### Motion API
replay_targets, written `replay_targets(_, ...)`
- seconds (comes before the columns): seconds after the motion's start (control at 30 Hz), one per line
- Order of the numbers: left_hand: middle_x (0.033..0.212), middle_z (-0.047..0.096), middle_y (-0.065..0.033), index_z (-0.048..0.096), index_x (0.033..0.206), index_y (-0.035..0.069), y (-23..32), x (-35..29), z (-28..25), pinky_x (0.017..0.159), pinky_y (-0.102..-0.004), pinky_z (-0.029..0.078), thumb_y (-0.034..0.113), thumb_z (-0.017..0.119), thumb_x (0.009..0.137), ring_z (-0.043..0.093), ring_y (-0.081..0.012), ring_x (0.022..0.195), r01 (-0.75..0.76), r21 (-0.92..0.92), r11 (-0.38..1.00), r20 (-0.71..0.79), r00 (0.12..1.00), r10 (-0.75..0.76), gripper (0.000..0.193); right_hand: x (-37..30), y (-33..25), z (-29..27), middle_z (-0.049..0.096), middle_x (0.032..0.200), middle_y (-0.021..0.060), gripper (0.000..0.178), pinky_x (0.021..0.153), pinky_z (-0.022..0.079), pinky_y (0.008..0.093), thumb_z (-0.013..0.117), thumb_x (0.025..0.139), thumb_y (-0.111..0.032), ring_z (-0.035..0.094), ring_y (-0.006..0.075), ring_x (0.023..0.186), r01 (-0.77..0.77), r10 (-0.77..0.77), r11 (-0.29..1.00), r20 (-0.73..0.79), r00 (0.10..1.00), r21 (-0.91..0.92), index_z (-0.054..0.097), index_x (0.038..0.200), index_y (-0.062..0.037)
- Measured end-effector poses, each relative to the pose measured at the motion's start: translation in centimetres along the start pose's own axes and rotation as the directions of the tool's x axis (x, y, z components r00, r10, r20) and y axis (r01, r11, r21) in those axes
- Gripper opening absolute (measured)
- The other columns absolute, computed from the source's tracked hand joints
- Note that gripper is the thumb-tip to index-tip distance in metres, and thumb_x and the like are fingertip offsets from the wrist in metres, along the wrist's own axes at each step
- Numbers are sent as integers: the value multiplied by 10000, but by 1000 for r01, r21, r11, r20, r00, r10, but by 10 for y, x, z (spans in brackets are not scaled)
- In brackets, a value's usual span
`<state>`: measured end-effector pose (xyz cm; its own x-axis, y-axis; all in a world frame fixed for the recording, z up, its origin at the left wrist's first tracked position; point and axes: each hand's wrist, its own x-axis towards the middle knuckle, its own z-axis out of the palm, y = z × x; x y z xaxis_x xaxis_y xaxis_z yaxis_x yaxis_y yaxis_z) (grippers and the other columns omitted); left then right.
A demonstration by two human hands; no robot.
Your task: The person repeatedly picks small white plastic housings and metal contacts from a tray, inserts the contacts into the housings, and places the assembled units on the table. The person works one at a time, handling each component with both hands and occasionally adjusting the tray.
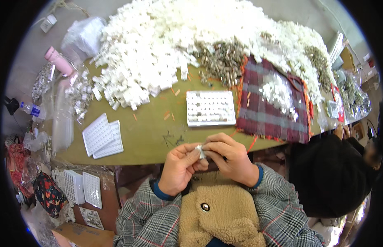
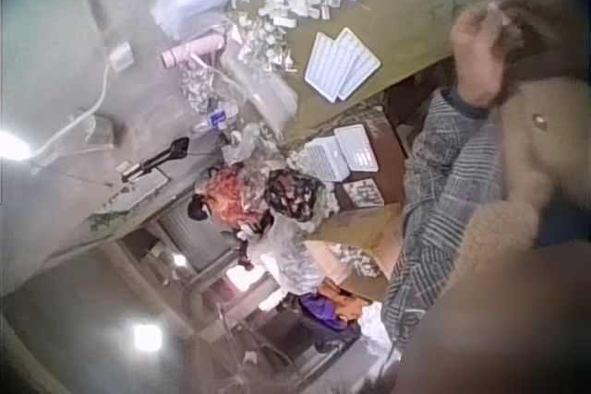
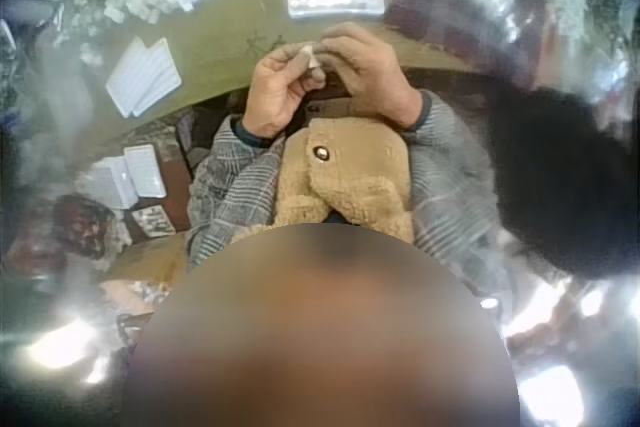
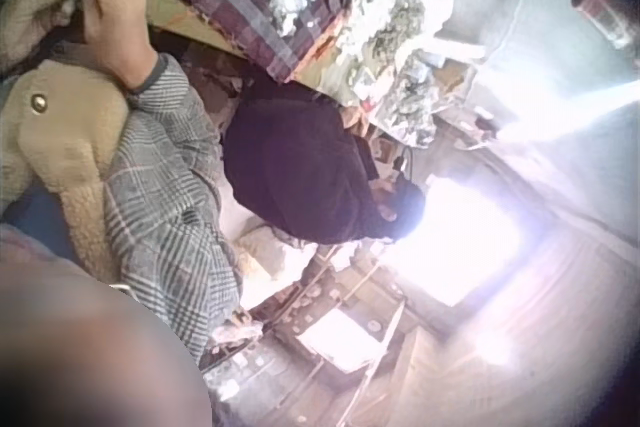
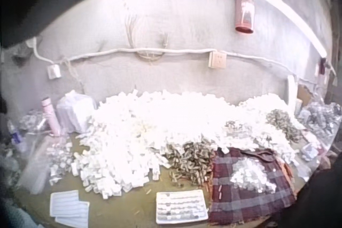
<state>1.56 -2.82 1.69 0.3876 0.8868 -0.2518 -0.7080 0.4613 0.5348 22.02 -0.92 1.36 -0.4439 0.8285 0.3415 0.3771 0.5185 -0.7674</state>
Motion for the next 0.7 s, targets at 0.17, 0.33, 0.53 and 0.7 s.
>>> replay_targets(0.17, 946, 707, -125, 620, 1163, -42, 1, 3, -1, 759, -327, 621, 79, 597, 989, 714, -195, 821, 2, -9, 1000, -1, 1000, -2, 213, 23, -6, -10, 655, 972, 129, 197, 745, 543, 319, 710, 804, 56, 667, 252, 847, -35, 38, 995, -29, 999, 91, 655, 990, 19)
replay_targets(0.33, 945, 707, -118, 618, 1166, -37, 7, 6, -4, 755, -309, 619, 89, 610, 986, 712, -185, 807, 116, 61, 991, -130, 986, -107, 220, 57, -11, -16, 661, 968, 109, 142, 743, 545, 329, 723, 801, 34, 669, 228, 854, -70, 59, 996, 209, 976, 47, 671, 928, -2)
replay_targets(0.53, 972, 638, -85, 579, 1113, 14, 27, 15, -11, 740, -294, 617, 152, 504, 1044, 676, -166, 888, -12, -142, 990, -37, 999, 7, 171, 163, 9, -43, 608, 820, 119, 80, 668, 514, 416, 702, 779, -60, 632, 325, 773, 115, -22, 919, 239, 971, -378, 715, 857, -45)
replay_targets(0.7, 941, 610, -53, 570, 1041, 26, 40, 21, -16, 734, -280, 595, 224, 493, 1056, 657, -160, 884, 24, -214, 977, 62, 998, -11, 213, 206, 26, -34, 618, 825, 119, 104, 754, 497, 436, 703, 794, -125, 633, 325, 792, 319, -132, 758, 345, 929, -569, 654, 757, -41)
